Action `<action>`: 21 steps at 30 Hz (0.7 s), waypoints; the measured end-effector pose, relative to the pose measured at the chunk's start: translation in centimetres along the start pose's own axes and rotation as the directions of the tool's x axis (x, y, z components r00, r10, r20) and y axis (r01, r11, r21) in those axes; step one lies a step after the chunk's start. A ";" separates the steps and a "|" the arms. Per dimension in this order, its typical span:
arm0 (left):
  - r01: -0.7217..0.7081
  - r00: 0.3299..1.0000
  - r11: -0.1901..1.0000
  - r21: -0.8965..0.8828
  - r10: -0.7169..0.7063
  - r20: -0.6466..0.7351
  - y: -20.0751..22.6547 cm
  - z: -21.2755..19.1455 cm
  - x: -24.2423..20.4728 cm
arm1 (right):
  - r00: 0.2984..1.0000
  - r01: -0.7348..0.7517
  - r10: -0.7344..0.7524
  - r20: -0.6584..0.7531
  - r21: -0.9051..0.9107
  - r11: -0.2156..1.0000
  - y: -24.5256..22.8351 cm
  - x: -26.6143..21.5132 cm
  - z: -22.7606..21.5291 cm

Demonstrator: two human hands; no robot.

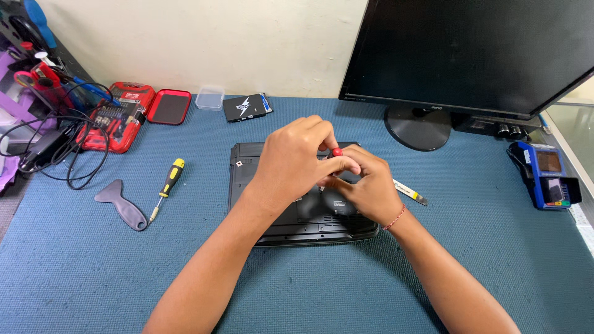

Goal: The person uses a screwdriver to remove multiple screws from the bottom panel of a laptop placed on a blue mat. The person systematically unscrews each screw and sets them aside, preparing to open the laptop casing.

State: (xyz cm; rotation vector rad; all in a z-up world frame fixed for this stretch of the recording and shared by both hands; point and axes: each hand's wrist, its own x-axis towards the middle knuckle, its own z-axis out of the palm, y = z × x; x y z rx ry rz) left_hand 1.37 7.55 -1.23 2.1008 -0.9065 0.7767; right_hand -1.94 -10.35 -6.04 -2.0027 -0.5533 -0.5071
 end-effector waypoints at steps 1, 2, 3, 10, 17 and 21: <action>0.000 1.000 1.000 -0.001 0.000 0.000 0.1 0.0 0.0 | 1.000 0.000 0.000 0.000 0.000 1.000 -0.3 0.1 -0.1; 0.001 1.000 0.999 0.054 -0.001 -0.008 0.2 0.0 0.0 | 1.000 -0.019 0.019 -0.004 0.001 1.000 -0.6 0.2 -0.1; 0.003 1.000 0.994 0.108 -0.001 -0.016 0.3 -0.1 0.0 | 0.999 -0.038 0.038 -0.008 0.003 0.999 -0.9 0.2 -0.1; 0.198 0.980 0.979 -0.047 -0.199 -0.007 -3.4 1.1 0.0 | 0.977 -0.204 0.212 0.000 0.283 0.937 0.8 0.1 -0.5; 0.332 0.873 0.916 0.224 -0.388 0.296 -12.9 6.7 -4.1 | 0.869 -0.283 0.477 -0.131 0.658 0.698 8.6 0.5 -0.5; 0.359 0.706 0.876 0.322 -0.481 0.520 -12.4 6.1 -4.0 | 0.795 -0.216 0.597 -0.108 0.870 0.444 13.9 -0.2 -0.8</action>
